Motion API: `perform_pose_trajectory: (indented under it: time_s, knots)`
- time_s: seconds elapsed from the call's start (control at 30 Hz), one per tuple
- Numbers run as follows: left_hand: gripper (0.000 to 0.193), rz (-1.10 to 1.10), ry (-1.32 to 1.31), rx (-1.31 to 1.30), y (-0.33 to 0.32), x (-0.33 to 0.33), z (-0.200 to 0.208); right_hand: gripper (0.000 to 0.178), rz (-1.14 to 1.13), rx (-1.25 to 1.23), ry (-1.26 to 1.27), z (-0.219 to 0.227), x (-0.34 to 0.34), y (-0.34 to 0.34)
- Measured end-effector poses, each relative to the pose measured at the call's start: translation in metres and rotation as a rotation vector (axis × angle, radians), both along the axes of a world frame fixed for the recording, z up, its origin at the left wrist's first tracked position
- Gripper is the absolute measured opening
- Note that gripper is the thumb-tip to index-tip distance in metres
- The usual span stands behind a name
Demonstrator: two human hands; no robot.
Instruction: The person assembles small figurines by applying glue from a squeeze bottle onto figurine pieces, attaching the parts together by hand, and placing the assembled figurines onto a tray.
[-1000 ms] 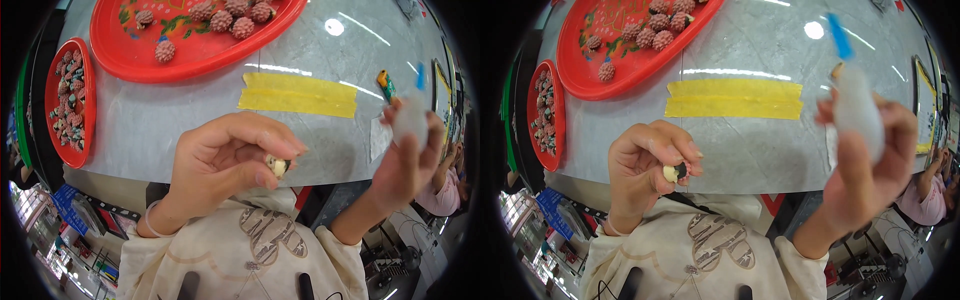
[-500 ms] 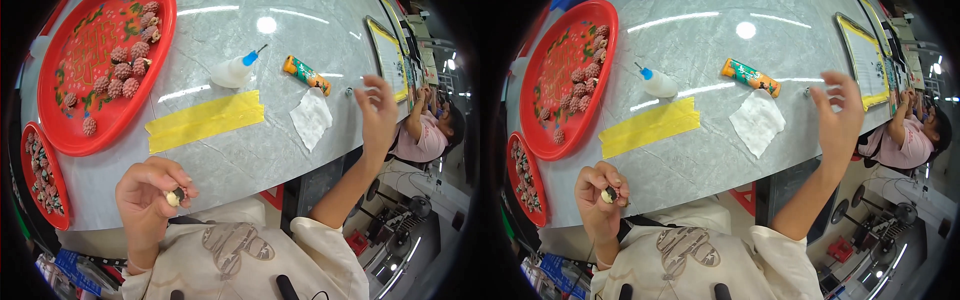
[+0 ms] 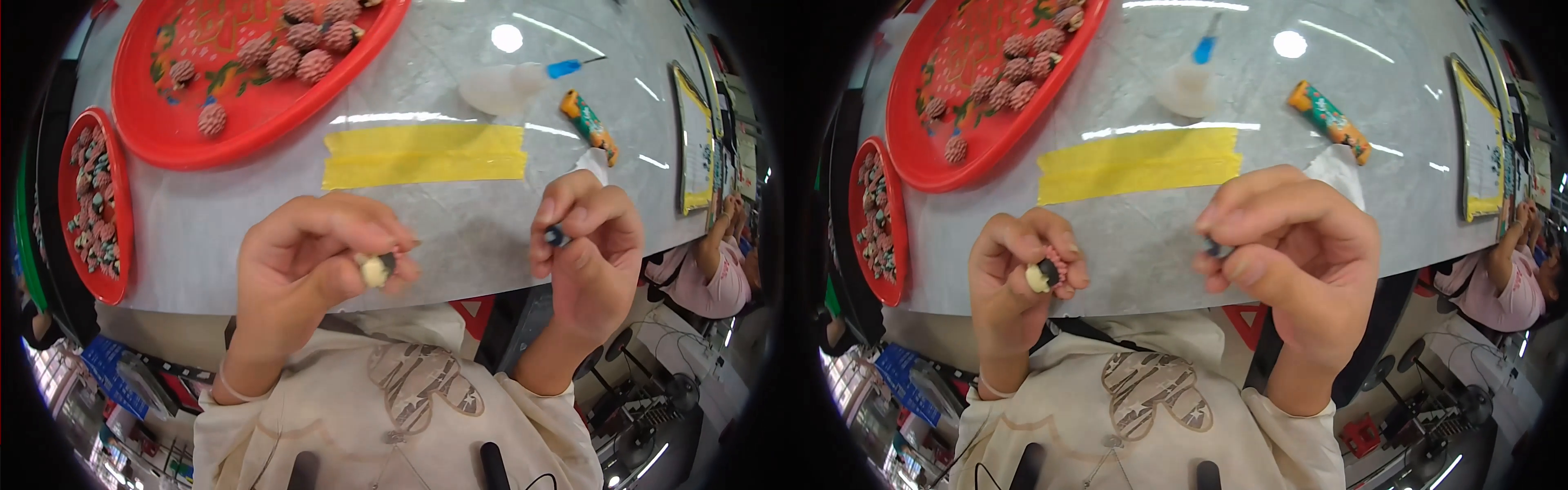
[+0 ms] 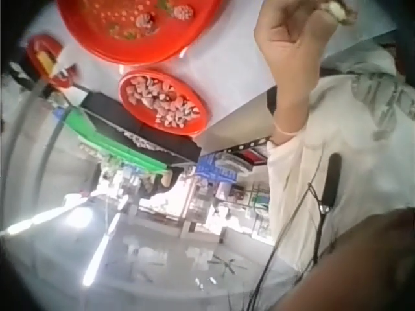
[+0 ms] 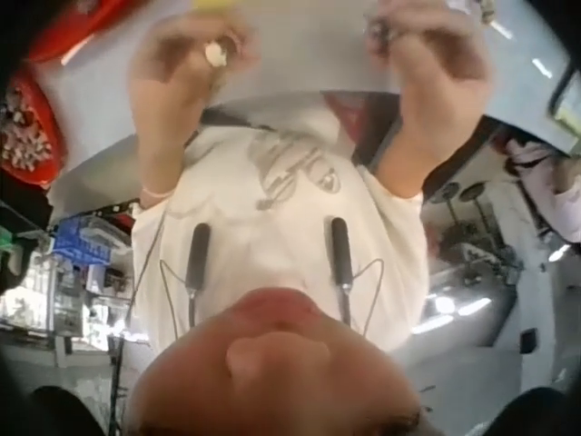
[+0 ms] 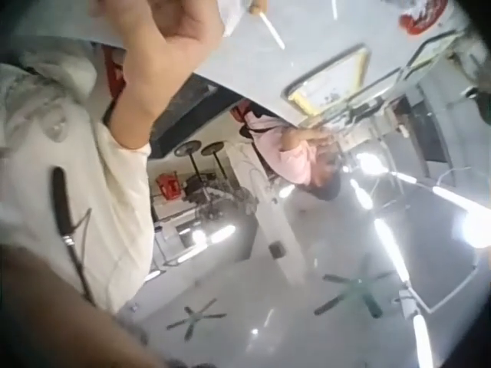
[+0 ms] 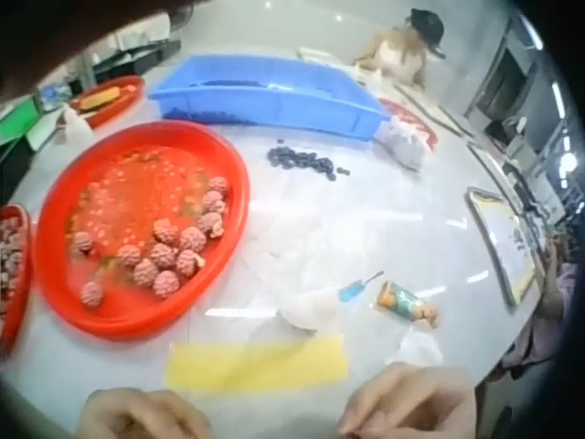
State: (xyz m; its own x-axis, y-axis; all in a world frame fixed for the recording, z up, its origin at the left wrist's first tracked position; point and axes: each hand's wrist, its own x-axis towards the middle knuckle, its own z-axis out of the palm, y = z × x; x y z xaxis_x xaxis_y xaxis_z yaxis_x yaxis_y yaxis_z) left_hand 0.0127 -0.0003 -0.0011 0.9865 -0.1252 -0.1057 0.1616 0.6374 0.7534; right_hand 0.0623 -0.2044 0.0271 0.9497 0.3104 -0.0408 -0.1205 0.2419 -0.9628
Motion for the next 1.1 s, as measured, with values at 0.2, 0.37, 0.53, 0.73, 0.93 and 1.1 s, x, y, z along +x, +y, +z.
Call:
perform_pose_trajectory:
  time_s: [0.2,0.37,0.53,0.73,0.93,1.1]
  knots:
    - [0.034,0.003,0.121,0.041,-0.002,0.003,0.008,0.023,0.102,0.002,-0.039,0.001,-0.007,0.038]
    - [0.037,0.026,0.170,0.005,0.000,0.001,0.008,0.026,0.087,-0.206,-0.415,-0.003,-0.009,0.050]
    - [0.031,0.030,0.177,-0.003,0.002,-0.001,0.006,0.025,0.049,-0.334,-0.551,0.006,-0.018,0.058]
    - [0.022,0.093,0.080,0.142,-0.001,-0.005,0.005,0.021,0.000,-0.599,-0.724,0.004,-0.026,0.061]
    - [0.021,0.115,-0.031,0.247,-0.005,-0.004,-0.002,0.024,-0.070,-0.526,-0.711,-0.004,-0.024,0.057]
    - [0.027,0.130,-0.051,0.276,-0.004,0.000,0.000,0.019,-0.111,-0.420,-0.633,-0.010,-0.021,0.061]
